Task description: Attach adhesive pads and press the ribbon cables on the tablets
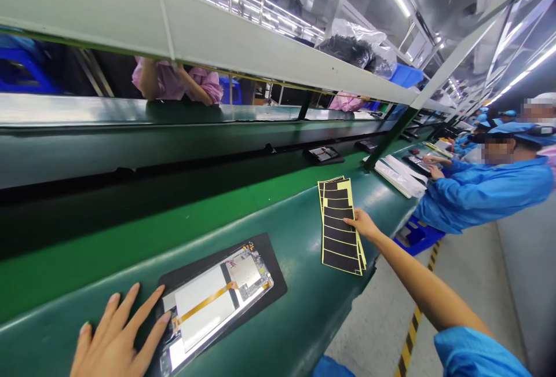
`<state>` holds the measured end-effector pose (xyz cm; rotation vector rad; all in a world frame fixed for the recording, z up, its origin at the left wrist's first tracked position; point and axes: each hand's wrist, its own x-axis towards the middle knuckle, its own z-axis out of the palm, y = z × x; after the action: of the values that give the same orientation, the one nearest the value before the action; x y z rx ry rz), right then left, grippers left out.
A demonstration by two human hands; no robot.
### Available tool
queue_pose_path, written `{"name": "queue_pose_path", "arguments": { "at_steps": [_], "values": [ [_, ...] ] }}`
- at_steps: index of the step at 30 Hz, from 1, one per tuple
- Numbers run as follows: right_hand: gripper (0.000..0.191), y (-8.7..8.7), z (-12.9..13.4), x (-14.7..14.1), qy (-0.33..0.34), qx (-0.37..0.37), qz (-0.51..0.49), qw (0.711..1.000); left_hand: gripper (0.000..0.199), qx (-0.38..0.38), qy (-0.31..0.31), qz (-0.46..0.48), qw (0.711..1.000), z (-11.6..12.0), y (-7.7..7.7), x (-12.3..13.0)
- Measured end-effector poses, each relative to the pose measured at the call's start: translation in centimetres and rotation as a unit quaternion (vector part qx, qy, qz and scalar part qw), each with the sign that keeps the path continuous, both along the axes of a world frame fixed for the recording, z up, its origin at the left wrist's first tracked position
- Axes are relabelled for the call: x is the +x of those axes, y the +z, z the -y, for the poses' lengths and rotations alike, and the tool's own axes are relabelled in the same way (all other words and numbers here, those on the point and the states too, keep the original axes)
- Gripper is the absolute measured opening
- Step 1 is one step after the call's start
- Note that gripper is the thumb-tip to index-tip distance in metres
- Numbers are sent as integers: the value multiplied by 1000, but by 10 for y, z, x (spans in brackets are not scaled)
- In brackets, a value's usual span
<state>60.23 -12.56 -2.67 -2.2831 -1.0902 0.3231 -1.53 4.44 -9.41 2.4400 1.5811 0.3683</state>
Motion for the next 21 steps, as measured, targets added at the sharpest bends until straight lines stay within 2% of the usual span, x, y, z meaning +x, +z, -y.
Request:
{"name": "queue_pose_path", "arguments": {
  "at_steps": [5,7,9,12,17,21],
  "values": [
    [35,42,7,10,127,-93,-81,984,67,-3,-6,-8,1000,1,6,1],
    [35,52,6,12,173,-134,-88,972,66,-5,-9,-8,1000,0,4,0],
    [32,53,0,11,206,-169,-79,961,66,2,-4,0,1000,-1,2,-1],
    [24,43,-15,3,230,-192,-35,953,69,11,10,16,1000,0,3,-1],
    [14,35,-38,-7,264,-176,57,947,61,-38,-5,2,999,4,19,1],
    [32,38,-49,-20,282,-114,131,943,66,-37,4,-6,999,7,32,6]
  ]
}}
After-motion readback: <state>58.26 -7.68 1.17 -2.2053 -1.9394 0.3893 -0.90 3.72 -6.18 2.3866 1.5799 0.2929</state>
